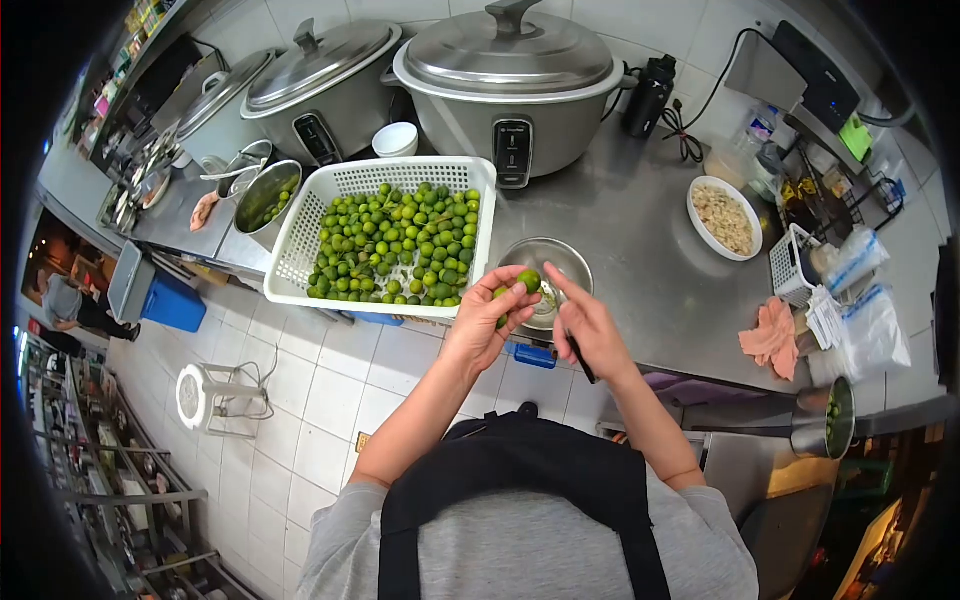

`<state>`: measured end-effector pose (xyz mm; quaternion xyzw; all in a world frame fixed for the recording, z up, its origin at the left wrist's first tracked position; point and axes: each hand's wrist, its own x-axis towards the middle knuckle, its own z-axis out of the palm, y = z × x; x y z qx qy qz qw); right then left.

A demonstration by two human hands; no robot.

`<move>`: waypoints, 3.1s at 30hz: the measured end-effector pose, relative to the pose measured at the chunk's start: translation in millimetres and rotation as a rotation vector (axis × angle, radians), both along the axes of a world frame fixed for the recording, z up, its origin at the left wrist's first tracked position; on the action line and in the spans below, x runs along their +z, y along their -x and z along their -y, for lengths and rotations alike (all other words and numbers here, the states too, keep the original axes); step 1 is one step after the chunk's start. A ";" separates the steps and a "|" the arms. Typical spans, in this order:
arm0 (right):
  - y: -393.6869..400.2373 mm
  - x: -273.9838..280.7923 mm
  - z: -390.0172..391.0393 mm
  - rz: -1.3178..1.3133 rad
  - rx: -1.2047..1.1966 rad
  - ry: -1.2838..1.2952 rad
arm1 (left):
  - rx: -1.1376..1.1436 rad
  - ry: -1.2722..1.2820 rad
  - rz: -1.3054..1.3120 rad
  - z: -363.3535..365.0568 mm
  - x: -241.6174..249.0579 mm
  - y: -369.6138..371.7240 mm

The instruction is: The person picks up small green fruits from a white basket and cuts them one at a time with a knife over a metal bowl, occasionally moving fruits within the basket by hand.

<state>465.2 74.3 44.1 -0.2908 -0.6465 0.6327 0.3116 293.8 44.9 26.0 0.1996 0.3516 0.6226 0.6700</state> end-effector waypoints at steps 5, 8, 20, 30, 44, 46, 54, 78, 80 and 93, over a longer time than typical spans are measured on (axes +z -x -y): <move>7.3 6.2 -0.2 0.118 -0.033 -0.209 | 0.063 0.028 -0.058 -3.5 0.1 -8.6; 9.4 -3.8 -6.7 0.133 -0.028 -0.298 | 0.081 0.035 -0.092 -5.9 -1.1 -6.1; -6.6 -24.9 1.6 0.343 -0.201 -0.261 | 0.023 -0.008 -0.093 -34.4 19.1 36.0; 59.9 -15.0 -22.6 0.200 -0.239 -0.135 | -0.010 -0.273 -0.405 -61.6 1.8 77.7; 78.9 -30.9 -37.1 0.000 -0.272 0.153 | 0.819 0.002 -0.348 -64.8 13.9 417.2; 79.5 -31.0 -37.3 -0.002 -0.291 0.166 | 0.575 -0.121 0.081 -62.1 10.0 399.7; 80.0 -16.8 -36.2 -0.028 -0.267 0.136 | -0.190 -0.128 0.189 -70.6 11.9 209.1; 46.7 0.3 -15.0 0.133 -0.333 -0.178 | -0.263 -0.024 0.005 -54.8 -6.2 33.1; 43.0 -2.6 -17.4 0.064 -0.326 -0.070 | -0.275 -0.001 0.034 -55.3 -9.3 31.0; 43.8 6.4 -15.2 0.141 -0.269 -0.021 | -0.261 0.058 0.040 -59.9 -9.3 37.8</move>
